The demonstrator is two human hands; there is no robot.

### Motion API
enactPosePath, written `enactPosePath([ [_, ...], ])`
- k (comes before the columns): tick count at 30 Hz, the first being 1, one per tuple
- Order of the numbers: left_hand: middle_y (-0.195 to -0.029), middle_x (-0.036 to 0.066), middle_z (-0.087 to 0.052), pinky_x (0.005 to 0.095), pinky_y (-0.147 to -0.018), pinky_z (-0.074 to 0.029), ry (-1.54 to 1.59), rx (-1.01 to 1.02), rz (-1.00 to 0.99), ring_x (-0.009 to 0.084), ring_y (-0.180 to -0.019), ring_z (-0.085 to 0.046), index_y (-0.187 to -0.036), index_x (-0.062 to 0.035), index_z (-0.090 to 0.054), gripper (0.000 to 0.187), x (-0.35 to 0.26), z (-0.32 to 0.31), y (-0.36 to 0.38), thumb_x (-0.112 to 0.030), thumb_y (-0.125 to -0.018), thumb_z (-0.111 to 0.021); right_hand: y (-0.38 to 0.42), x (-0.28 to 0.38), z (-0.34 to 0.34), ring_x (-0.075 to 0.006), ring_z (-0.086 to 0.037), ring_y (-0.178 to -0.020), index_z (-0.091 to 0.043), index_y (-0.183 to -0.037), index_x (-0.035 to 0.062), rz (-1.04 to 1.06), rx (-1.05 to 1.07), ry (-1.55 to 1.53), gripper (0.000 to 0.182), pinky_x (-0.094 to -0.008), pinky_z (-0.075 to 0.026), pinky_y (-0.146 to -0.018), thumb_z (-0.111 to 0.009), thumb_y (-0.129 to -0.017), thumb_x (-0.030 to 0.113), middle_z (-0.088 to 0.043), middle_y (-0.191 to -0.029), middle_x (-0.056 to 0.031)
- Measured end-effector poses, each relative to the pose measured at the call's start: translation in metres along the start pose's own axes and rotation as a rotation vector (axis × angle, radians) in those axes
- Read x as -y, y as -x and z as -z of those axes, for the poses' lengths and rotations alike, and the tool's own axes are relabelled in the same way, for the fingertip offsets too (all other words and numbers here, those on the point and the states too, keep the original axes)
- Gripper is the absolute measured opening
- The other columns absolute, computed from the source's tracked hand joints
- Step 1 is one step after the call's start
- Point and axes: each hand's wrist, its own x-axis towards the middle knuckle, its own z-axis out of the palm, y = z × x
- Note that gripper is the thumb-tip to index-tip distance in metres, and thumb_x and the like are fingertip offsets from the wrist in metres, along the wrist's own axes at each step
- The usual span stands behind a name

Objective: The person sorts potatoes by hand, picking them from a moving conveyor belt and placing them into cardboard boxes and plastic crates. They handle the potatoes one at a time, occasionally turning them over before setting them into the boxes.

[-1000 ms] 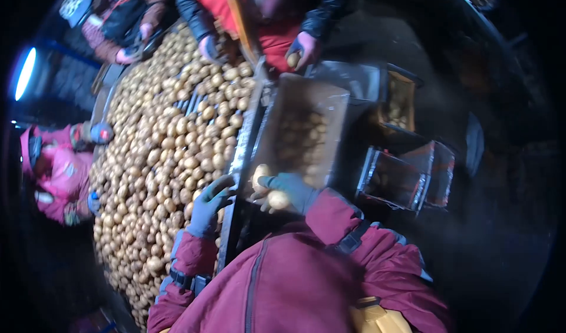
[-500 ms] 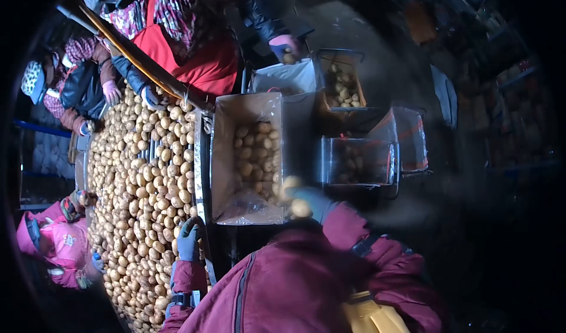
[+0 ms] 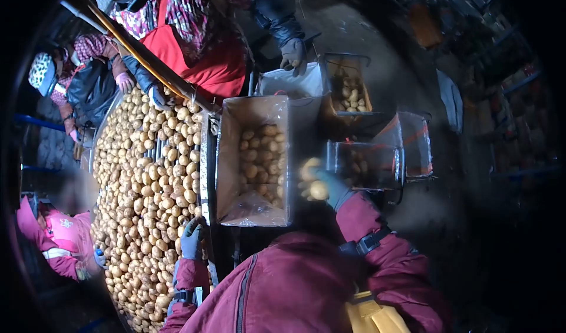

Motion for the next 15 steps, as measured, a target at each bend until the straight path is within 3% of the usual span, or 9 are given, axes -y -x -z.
enactPosePath([
  [3,-0.113,0.005,-0.071,0.0255,-0.083,-0.055,-0.011,-0.026,0.035,0.012,-0.095,-0.066,-0.13,-0.001,-0.065,0.033,-0.021,-0.014,0.006,-0.004,-0.097,-0.063,-0.009,0.02,0.004,-0.0339,-0.073,-0.079,-0.061,-0.121,0.004,0.082,0.036,-0.015,0.038,-0.0417,-0.061,-0.06,-0.07,-0.095,0.03,-0.071,-0.102,-0.0183],
  [5,-0.107,0.004,-0.07,0.0254,-0.081,-0.054,0.003,-0.022,-0.009,0.0114,-0.091,-0.065,-0.123,-0.0013,-0.068,0.027,-0.006,-0.008,0.002,-0.006,-0.097,-0.065,-0.034,0.055,0.034,-0.0297,-0.07,-0.09,-0.06,-0.121,0.0065,0.266,0.009,-0.096,0.036,-0.0423,-0.06,-0.073,-0.072,-0.095,0.028,-0.069,-0.106,-0.015],
  [6,-0.106,0.005,-0.071,0.0277,-0.085,-0.054,-0.061,-0.049,0.048,0.0139,-0.094,-0.066,-0.12,-0.0021,-0.069,0.025,-0.015,-0.013,0.006,-0.008,-0.096,-0.064,-0.039,0.076,0.043,-0.0295,-0.069,-0.097,-0.058,-0.129,0.0068,0.452,-0.091,-0.13,0.045,-0.0419,-0.06,-0.08,-0.072,-0.095,0.032,-0.068,-0.114,-0.0141],
  [7,-0.103,0.004,-0.07,0.0264,-0.08,-0.053,-0.217,-0.031,-0.036,0.0126,-0.09,-0.065,-0.12,-0.004,-0.069,0.025,0.009,-0.001,-0.006,-0.01,-0.097,-0.064,-0.021,0.098,0.015,-0.0292,-0.068,-0.102,-0.054,-0.139,0.006,0.53,-0.241,-0.084,0.054,-0.0395,-0.059,-0.085,-0.07,-0.097,0.036,-0.065,-0.126,-0.014],
  [8,-0.099,0.003,-0.069,0.0252,-0.074,-0.053,-0.373,-0.026,-0.123,0.0114,-0.085,-0.064,-0.121,-0.0059,-0.069,0.025,0.031,0.01,-0.017,-0.011,-0.097,-0.063,-0.029,0.101,0.014,-0.0288,-0.068,-0.104,-0.05,-0.145,0.0082,0.612,-0.235,-0.023,0.059,-0.0373,-0.059,-0.086,-0.066,-0.099,0.042,-0.063,-0.135,-0.0144],
  [10,-0.107,0.006,-0.072,0.0306,-0.088,-0.054,-0.546,-0.118,-0.157,0.0165,-0.099,-0.066,-0.122,-0.0044,-0.07,0.029,-0.005,-0.011,0.001,-0.015,-0.095,-0.065,-0.038,0.094,-0.003,-0.0248,-0.07,-0.091,-0.052,-0.144,0.0118,0.342,-0.195,0.093,0.058,-0.034,-0.06,-0.073,-0.061,-0.1,0.048,-0.067,-0.125,-0.0133],
  [11,-0.112,0.008,-0.073,0.0311,-0.09,-0.053,-0.388,-0.108,0.086,0.0177,-0.102,-0.066,-0.125,-0.0037,-0.069,0.033,-0.066,-0.036,0.025,-0.015,-0.094,-0.066,-0.045,0.083,-0.013,-0.0212,-0.071,-0.081,-0.054,-0.142,0.0123,0.247,-0.15,0.164,0.057,-0.0321,-0.06,-0.064,-0.061,-0.1,0.049,-0.071,-0.116,-0.0111],
  [12,-0.113,0.009,-0.073,0.0313,-0.092,-0.053,-0.129,-0.092,0.186,0.0179,-0.104,-0.066,-0.125,-0.0035,-0.069,0.034,-0.084,-0.044,0.033,-0.016,-0.094,-0.066,-0.047,0.066,-0.032,-0.0177,-0.071,-0.078,-0.057,-0.139,0.0106,0.201,-0.011,0.207,0.055,-0.029,-0.06,-0.062,-0.061,-0.1,0.049,-0.072,-0.113,-0.01],
  [15,-0.11,0.015,-0.072,0.0338,-0.091,-0.053,-0.28,-0.046,0.071,0.0217,-0.106,-0.068,-0.121,-0.0022,-0.07,0.037,-0.064,-0.033,0.027,-0.024,-0.091,-0.064,-0.058,0.002,-0.106,-0.0189,-0.07,-0.079,-0.057,-0.14,0.0051,0.075,0.077,0.181,0.054,-0.031,-0.061,-0.063,-0.059,-0.102,0.043,-0.069,-0.111,-0.0127],
])
